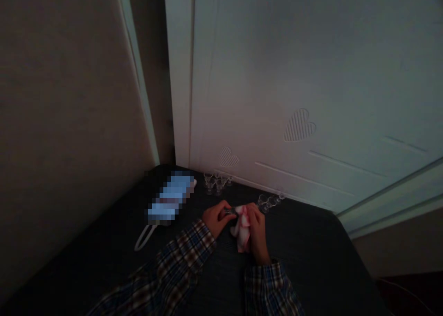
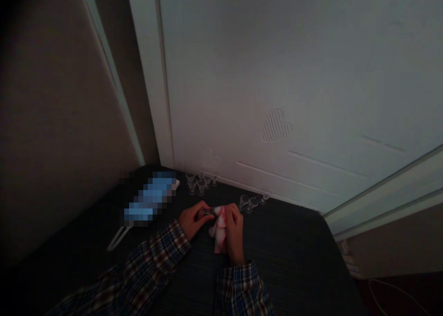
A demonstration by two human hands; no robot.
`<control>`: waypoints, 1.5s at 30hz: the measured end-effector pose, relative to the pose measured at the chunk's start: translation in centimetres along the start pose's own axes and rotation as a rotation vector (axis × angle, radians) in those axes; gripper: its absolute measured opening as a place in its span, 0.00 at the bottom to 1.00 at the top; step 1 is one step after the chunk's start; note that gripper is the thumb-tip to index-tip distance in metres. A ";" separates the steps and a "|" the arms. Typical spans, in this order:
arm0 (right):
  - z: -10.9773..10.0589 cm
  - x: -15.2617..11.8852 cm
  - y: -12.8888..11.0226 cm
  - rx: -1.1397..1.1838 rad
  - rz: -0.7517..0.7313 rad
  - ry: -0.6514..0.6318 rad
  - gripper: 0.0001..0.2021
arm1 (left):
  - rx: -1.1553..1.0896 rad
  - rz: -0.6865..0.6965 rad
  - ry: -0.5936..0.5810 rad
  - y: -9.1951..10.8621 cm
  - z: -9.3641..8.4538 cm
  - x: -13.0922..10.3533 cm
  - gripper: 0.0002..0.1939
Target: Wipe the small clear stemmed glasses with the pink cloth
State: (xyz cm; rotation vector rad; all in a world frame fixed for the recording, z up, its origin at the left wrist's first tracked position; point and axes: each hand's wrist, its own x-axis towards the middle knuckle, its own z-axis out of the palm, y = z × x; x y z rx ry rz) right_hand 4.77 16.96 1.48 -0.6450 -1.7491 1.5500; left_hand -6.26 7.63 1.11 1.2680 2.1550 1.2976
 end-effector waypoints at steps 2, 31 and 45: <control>0.0 -0.1 -0.3 -0.008 -0.008 -0.008 0.14 | 0.014 0.029 0.024 0.0 0.0 0.0 0.14; 0.2 -0.2 0.7 -0.110 -0.048 -0.015 0.13 | 0.043 0.137 0.141 -1.4 0.8 0.1 0.15; 0.0 0.0 1.2 -0.213 -0.082 0.002 0.14 | -0.057 0.119 0.021 -0.9 0.9 0.0 0.13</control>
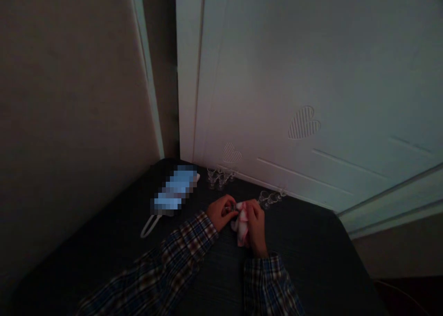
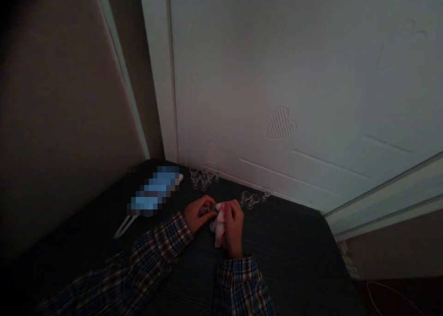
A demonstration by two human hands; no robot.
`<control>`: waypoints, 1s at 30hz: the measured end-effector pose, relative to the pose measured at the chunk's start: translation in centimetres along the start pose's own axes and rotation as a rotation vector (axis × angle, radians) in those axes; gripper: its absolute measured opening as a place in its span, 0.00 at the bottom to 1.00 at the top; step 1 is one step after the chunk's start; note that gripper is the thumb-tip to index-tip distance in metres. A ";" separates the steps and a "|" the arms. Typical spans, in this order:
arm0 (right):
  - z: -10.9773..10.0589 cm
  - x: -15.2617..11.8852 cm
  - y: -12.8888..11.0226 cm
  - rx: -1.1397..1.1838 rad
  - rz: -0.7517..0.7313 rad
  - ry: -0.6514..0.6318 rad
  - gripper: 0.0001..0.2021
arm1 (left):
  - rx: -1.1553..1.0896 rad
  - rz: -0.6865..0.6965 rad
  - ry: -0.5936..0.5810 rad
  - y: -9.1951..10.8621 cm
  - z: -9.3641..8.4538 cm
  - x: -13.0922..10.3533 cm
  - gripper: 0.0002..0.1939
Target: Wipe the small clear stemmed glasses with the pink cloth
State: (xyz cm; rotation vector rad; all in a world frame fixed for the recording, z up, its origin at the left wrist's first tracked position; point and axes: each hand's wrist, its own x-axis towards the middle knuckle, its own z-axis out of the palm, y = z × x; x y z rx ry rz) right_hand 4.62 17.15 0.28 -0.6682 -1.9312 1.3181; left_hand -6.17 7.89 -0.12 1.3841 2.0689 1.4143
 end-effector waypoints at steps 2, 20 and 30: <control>0.0 0.0 -0.1 -0.015 0.001 0.002 0.14 | 0.043 0.030 0.027 -0.2 0.0 0.1 0.11; -0.1 0.1 -0.2 -0.019 0.022 0.034 0.13 | 0.074 0.011 -0.032 -0.9 0.6 0.1 0.12; 0.0 0.1 -0.2 0.012 0.055 0.036 0.13 | 0.083 0.023 -0.032 -0.7 0.4 0.1 0.13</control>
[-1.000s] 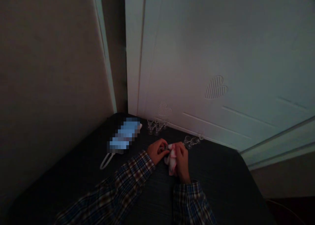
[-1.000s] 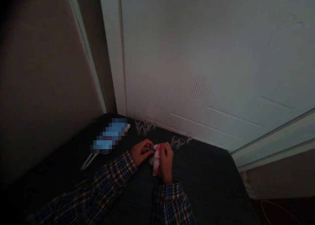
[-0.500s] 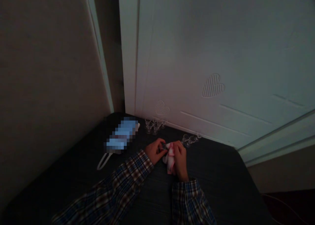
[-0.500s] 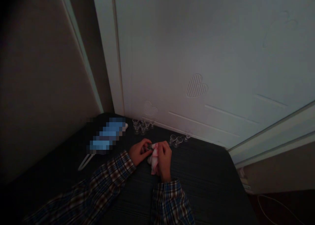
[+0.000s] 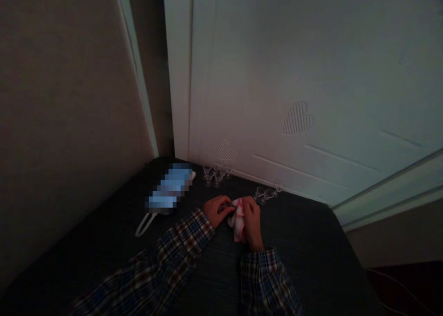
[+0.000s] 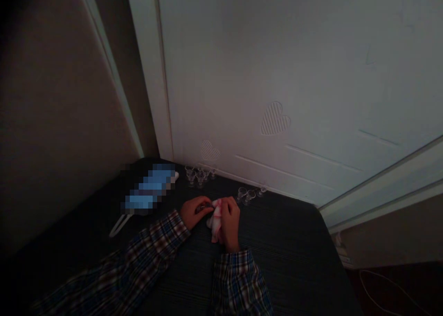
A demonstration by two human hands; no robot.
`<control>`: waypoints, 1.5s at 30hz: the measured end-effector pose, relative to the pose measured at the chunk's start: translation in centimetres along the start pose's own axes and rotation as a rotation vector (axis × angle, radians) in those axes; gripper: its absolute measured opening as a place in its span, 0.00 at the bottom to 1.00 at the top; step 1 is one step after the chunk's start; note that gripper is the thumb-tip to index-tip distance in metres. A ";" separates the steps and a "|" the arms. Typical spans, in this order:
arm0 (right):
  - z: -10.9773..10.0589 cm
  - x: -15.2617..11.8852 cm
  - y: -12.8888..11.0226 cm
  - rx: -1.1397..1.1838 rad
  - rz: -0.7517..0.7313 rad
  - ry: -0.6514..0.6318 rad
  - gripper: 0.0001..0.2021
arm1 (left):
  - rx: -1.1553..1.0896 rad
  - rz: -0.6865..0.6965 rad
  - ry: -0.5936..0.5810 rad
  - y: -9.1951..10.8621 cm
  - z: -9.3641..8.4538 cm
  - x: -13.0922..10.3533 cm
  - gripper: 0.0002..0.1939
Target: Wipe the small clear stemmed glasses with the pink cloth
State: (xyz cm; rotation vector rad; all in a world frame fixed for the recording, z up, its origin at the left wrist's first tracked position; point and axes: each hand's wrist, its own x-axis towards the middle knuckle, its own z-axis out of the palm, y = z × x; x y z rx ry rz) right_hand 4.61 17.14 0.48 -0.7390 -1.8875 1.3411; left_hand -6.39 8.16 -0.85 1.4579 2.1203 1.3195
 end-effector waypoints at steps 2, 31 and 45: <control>0.0 0.0 0.0 -0.005 -0.001 0.016 0.14 | 0.006 -0.022 -0.002 -0.1 0.1 -0.1 0.13; -0.1 0.0 -0.2 0.041 -0.009 -0.008 0.15 | -0.009 -0.050 -0.029 0.1 0.1 -0.2 0.12; -0.1 0.0 0.0 0.025 -0.007 0.016 0.14 | 0.041 0.006 0.018 -0.1 0.1 0.0 0.12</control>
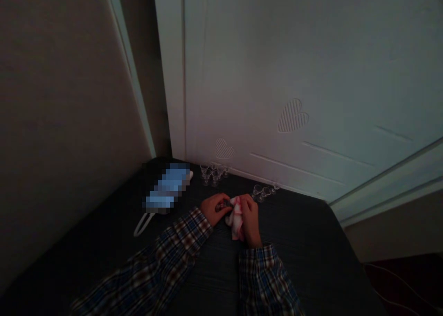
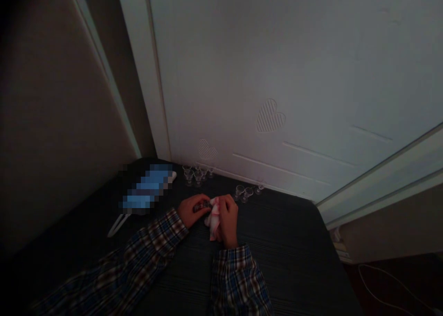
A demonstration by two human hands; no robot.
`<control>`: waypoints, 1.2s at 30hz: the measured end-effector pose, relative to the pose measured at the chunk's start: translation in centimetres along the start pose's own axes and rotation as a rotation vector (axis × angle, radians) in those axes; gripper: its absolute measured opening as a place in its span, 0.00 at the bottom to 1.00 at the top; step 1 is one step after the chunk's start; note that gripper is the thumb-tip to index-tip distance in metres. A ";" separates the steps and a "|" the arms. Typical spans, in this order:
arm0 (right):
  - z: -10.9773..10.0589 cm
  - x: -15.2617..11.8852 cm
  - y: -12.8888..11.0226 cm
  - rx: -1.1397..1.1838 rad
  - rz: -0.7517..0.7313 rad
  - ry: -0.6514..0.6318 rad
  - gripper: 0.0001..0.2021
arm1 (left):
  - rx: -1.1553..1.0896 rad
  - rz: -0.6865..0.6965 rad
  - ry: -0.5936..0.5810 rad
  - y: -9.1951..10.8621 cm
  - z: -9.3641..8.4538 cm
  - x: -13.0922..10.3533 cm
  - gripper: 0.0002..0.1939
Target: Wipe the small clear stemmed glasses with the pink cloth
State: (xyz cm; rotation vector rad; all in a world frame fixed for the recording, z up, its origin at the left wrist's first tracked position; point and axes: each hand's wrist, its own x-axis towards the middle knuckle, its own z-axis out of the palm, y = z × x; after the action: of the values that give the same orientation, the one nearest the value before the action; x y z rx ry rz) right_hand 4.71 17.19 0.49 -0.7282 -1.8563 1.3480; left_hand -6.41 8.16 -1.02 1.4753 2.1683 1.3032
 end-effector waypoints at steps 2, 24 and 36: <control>0.0 0.0 0.0 -0.002 0.005 0.003 0.14 | -0.005 -0.006 0.006 0.0 0.0 0.0 0.12; 0.0 0.0 -0.2 -0.047 -0.043 0.001 0.13 | 0.001 -0.042 -0.063 0.6 -0.3 -0.2 0.16; 0.2 -0.2 -0.7 -0.002 -0.047 -0.002 0.13 | -0.009 0.034 -0.064 0.5 -0.2 0.0 0.16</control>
State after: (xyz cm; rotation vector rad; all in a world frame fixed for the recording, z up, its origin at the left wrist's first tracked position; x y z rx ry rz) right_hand 4.67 16.72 1.07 -0.6807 -1.8655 1.3177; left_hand -6.21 8.08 -0.56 1.5353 2.1037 1.2569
